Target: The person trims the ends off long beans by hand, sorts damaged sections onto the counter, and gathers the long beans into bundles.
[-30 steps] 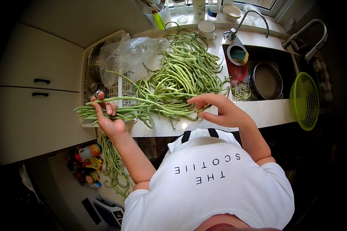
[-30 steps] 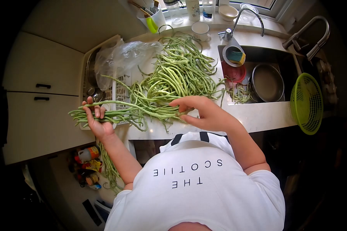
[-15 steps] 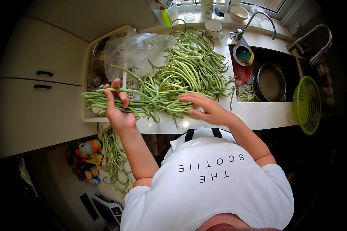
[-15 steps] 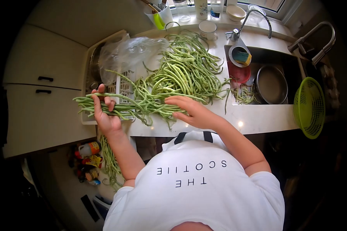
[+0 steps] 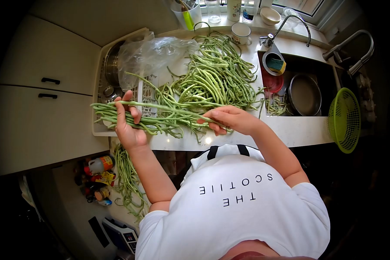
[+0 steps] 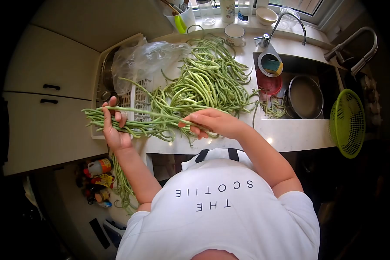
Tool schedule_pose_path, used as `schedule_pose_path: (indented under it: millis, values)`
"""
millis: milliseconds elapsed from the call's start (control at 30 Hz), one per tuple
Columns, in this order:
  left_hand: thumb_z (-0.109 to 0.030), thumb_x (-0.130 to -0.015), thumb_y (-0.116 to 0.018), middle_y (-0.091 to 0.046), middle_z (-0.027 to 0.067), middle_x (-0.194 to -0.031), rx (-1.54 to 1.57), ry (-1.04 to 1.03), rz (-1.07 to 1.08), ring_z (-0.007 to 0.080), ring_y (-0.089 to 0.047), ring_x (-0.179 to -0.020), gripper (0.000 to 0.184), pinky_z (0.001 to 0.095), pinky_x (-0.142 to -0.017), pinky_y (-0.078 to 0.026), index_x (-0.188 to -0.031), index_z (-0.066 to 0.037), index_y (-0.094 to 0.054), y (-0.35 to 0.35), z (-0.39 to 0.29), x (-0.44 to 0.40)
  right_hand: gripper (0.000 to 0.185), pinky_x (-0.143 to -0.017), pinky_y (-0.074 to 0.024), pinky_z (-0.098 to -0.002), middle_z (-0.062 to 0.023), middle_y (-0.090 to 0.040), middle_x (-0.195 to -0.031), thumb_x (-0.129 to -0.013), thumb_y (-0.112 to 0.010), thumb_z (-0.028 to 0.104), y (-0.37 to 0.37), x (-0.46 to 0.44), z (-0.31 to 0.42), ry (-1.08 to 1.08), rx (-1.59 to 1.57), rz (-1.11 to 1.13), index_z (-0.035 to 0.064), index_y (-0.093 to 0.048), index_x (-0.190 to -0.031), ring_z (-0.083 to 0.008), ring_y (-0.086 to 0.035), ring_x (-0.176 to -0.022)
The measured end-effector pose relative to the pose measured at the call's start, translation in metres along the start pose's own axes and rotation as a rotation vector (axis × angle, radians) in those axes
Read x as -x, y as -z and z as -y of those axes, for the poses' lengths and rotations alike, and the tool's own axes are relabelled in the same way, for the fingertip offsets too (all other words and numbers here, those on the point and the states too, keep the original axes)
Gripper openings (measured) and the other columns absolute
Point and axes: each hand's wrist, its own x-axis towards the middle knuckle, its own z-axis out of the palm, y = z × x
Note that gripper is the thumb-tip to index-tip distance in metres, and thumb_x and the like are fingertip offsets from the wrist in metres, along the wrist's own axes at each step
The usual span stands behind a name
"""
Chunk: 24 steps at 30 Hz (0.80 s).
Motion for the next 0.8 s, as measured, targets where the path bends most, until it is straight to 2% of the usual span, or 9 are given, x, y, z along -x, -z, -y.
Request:
schedule_pose_path:
  millis: [67,200,500,567,600,667,700,767,800]
  values:
    - [-0.024,-0.101,-0.050,-0.065,0.0154,-0.115,-0.018,-0.038,-0.044,0.0059,-0.049,-0.062,0.019,0.0178,-0.048,-0.035,-0.112,-0.009,-0.053,0.006,-0.002,-0.002,0.052,-0.068,-0.0434,-0.0261,-0.0010,-0.056,-0.078,-0.104,-0.031,0.037,0.005,0.006,-0.002,-0.067,-0.053,0.005,-0.0024,-0.060,-0.123,-0.0105,-0.048,-0.067]
    - [-0.025,-0.101,-0.050,-0.065,0.0141,-0.114,-0.019,-0.053,-0.032,0.0058,-0.049,-0.063,0.020,0.0179,-0.049,-0.035,-0.111,-0.009,-0.052,0.009,-0.001,-0.003,0.049,-0.069,-0.0437,-0.0266,-0.0025,-0.060,-0.082,-0.103,-0.032,0.032,0.002,0.013,0.004,-0.102,-0.178,0.006,-0.0028,-0.059,-0.123,-0.0109,-0.049,-0.067]
    - [-0.024,-0.101,-0.050,-0.064,0.0119,-0.113,0.089,-0.070,0.023,0.0059,-0.047,-0.061,0.020,0.0185,-0.051,-0.036,-0.112,-0.009,-0.054,0.012,-0.004,-0.005,0.037,-0.070,-0.0435,-0.0261,-0.0013,-0.061,-0.085,-0.097,-0.044,0.022,0.004,0.019,0.006,-0.150,0.256,0.136,0.0014,-0.062,-0.122,-0.0091,-0.052,-0.072]
    - [-0.024,-0.101,-0.051,-0.064,0.0108,-0.109,0.101,-0.091,0.021,0.0058,-0.047,-0.061,0.019,0.0187,-0.051,-0.036,-0.112,-0.009,-0.054,0.012,-0.005,-0.004,0.033,-0.068,-0.0447,-0.0298,-0.0044,-0.062,-0.081,-0.097,-0.046,0.021,-0.004,0.020,0.011,-0.205,0.494,0.027,0.0012,-0.063,-0.118,-0.0149,-0.055,-0.070]
    - [-0.024,-0.101,-0.051,-0.064,0.0108,-0.109,0.100,-0.092,0.021,0.0058,-0.047,-0.061,0.019,0.0187,-0.051,-0.036,-0.112,-0.009,-0.054,0.013,-0.006,-0.003,0.033,-0.068,-0.0447,-0.0298,-0.0044,-0.062,-0.081,-0.097,-0.046,0.021,-0.005,0.020,0.009,-0.205,0.495,0.028,0.0012,-0.063,-0.118,-0.0149,-0.055,-0.070]
    - [-0.023,-0.101,-0.051,-0.062,0.0064,-0.107,0.116,-0.099,0.088,0.0054,-0.043,-0.063,0.019,0.0193,-0.052,-0.036,-0.112,-0.009,-0.054,0.016,-0.007,-0.001,0.032,-0.068,-0.0445,-0.0345,-0.0098,-0.062,-0.080,-0.097,-0.046,0.024,-0.006,0.018,0.001,0.034,0.766,-0.167,-0.0003,-0.064,-0.108,-0.0236,-0.056,-0.071]
    - [-0.023,-0.101,-0.051,-0.062,0.0064,-0.107,0.115,-0.099,0.089,0.0054,-0.043,-0.063,0.019,0.0193,-0.052,-0.036,-0.112,-0.009,-0.054,0.015,-0.007,0.000,0.032,-0.068,-0.0445,-0.0345,-0.0098,-0.062,-0.080,-0.097,-0.046,0.024,-0.005,0.015,-0.005,0.035,0.765,-0.168,-0.0003,-0.064,-0.108,-0.0236,-0.056,-0.071]
    - [-0.024,-0.101,-0.051,-0.061,0.0046,-0.102,0.087,-0.116,0.092,0.0055,-0.043,-0.061,0.019,0.0196,-0.052,-0.036,-0.111,-0.009,-0.054,0.011,-0.004,0.004,0.024,-0.061,-0.0421,-0.0316,-0.0052,-0.053,-0.071,-0.098,-0.045,0.019,-0.001,0.009,-0.018,0.182,0.974,-0.467,-0.0013,-0.058,-0.095,-0.0138,-0.051,-0.067]
    - [-0.024,-0.101,-0.051,-0.061,0.0046,-0.102,0.087,-0.117,0.095,0.0055,-0.043,-0.061,0.019,0.0196,-0.052,-0.036,-0.111,-0.009,-0.054,0.007,-0.001,0.006,0.024,-0.061,-0.0421,-0.0316,-0.0052,-0.053,-0.071,-0.098,-0.045,0.019,0.002,0.006,-0.022,0.184,0.975,-0.468,-0.0013,-0.058,-0.095,-0.0138,-0.051,-0.067]
